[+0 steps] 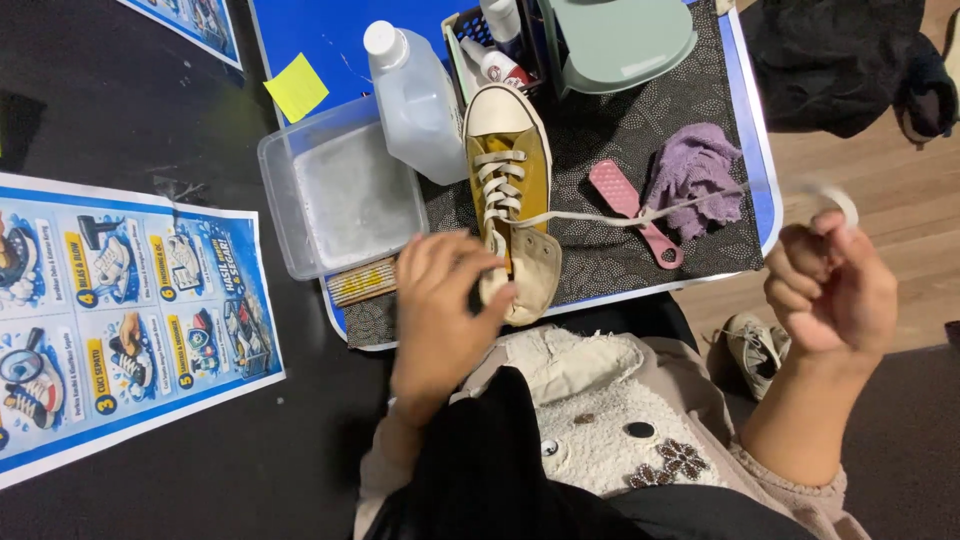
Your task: Threading a white shoelace through the eyelets of a yellow canvas shoe on a service counter.
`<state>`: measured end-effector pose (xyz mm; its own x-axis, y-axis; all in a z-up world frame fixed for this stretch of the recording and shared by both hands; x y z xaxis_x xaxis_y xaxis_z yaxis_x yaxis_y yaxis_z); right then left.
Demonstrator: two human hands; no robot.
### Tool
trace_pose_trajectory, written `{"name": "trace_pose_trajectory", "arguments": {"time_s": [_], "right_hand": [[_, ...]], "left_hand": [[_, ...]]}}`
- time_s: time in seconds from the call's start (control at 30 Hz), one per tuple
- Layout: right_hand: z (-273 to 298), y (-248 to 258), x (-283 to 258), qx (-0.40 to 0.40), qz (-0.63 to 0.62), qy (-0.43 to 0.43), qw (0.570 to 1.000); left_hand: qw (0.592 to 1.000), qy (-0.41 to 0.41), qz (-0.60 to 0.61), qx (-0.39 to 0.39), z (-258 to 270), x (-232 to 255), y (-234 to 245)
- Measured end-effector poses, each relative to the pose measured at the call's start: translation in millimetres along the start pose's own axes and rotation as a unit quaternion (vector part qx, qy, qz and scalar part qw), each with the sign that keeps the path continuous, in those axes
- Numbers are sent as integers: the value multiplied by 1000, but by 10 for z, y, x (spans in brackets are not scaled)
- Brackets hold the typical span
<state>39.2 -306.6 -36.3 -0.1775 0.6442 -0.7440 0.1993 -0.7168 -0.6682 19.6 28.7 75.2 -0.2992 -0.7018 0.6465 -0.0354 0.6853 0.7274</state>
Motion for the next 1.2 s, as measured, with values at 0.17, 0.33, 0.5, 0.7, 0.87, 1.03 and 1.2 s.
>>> {"name": "trace_pose_trajectory", "arguments": {"time_s": [0.17, 0.33, 0.5, 0.7, 0.87, 1.03, 1.2], "right_hand": [[-28, 219, 105, 159, -233, -19, 959], [-35, 271, 215, 131, -291, -38, 947], [-99, 184, 343, 288, -226, -44, 930], [-420, -80, 779, 127, -26, -68, 989], [-619, -470, 1027, 151, 101, -38, 983], [-760, -1096, 1079, 135, 248, -29, 959], [-821, -1258, 1209, 94, 462, 73, 879]], "left_hand": [[971, 84, -191, -115, -338, 18, -553], [916, 141, -351, -138, -337, -4, -707], [958, 109, -250, -92, -370, 16, -650], [964, 202, 37, -172, -146, -567, -626], [931, 239, 244, -126, 32, -1129, -687], [900, 225, 359, -100, 100, -1262, -762], [902, 212, 364, -91, 85, -1185, -725]]}}
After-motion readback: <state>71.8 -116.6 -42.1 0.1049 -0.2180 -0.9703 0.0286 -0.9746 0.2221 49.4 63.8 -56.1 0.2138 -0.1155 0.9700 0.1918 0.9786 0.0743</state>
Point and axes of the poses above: each hand's wrist, its own z-axis away from the middle knuckle, its own y-axis out of the back of the hand, x = y × z, the point moved 7 cm from there along -z, towards the middle knuckle, and after that the axes turned 10 degrees about z, right-handed, at the moved point
